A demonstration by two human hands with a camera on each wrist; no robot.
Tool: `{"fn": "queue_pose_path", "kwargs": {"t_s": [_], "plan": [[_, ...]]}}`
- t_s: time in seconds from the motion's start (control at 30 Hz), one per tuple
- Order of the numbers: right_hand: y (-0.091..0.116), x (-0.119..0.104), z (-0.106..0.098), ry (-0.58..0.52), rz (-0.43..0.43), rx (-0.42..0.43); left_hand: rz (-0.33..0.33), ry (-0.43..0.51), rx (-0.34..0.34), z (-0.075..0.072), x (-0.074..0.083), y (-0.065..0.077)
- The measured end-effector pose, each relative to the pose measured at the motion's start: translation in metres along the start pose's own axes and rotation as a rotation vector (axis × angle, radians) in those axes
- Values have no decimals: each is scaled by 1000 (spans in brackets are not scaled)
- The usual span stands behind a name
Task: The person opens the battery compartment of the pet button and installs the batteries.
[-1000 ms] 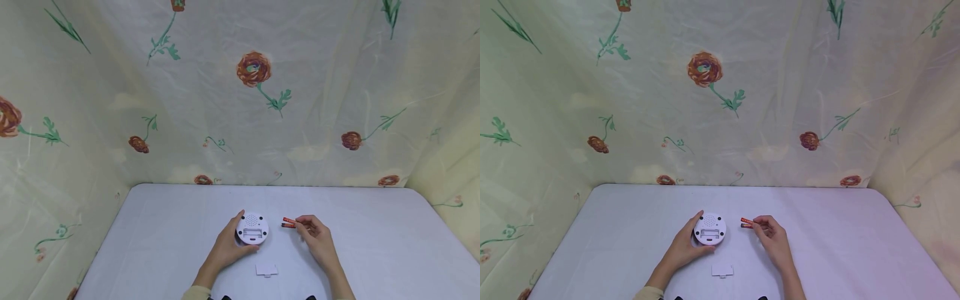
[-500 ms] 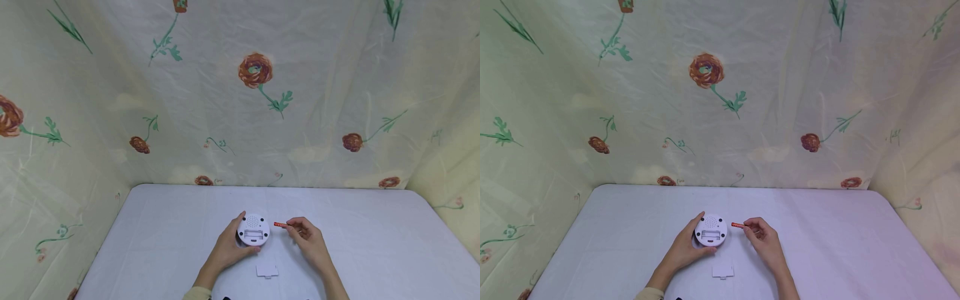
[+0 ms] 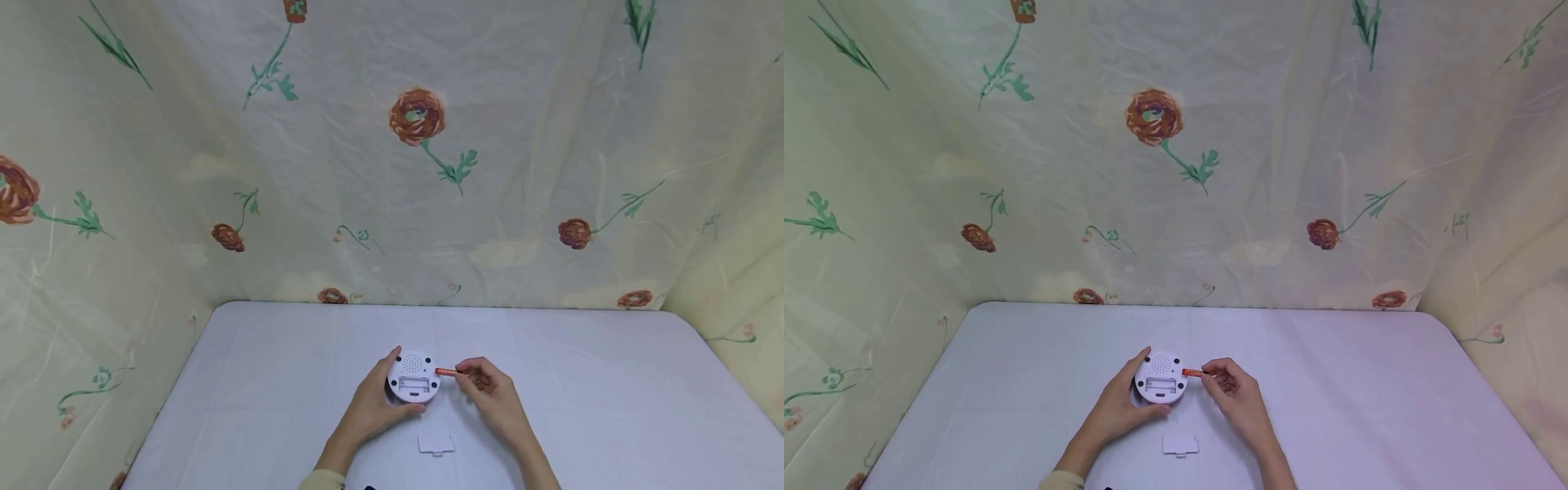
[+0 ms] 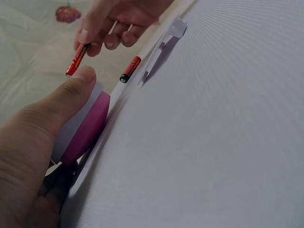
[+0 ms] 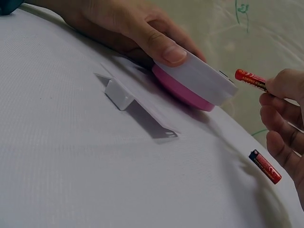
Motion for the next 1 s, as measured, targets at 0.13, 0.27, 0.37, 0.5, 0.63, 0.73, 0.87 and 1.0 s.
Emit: {"fn": "queue_pose_path", "kwargs": {"t_s": [0.13,0.27,0.37,0.5,0.63,0.73,0.87,1.0], "plan": [[5,-20,4,21,13,-27,10,1,2,2,0,-1],[8,-32,6,43,17,-37,11,4,3,4,0,-1],[9,-34,7,63,13,-35,9,0,5,5,0,-1],[10,-37,9,83,-13,-30,12,-7,7,5,1,-1],[11,-41,14,111,-53,-36,9,-9,3,5,1,2],[13,-43,19,132,-73,-51,-3,-11,2,4,-1,4],[13,-45,22,154,-93,-53,-1,-16,-8,4,-1,4],[12,-54,24,184,-181,-48,11,-12,-7,1,1,0]]}}
Point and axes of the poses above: each hand's wrist, its own y-axis away from the middle knuckle, its own z-axis out of the palm, x = y × z, the point moved 8 cm from there along -y, towards the middle knuckle, and after that the axes turned 4 degrees about -y, right-handed, at the moved point
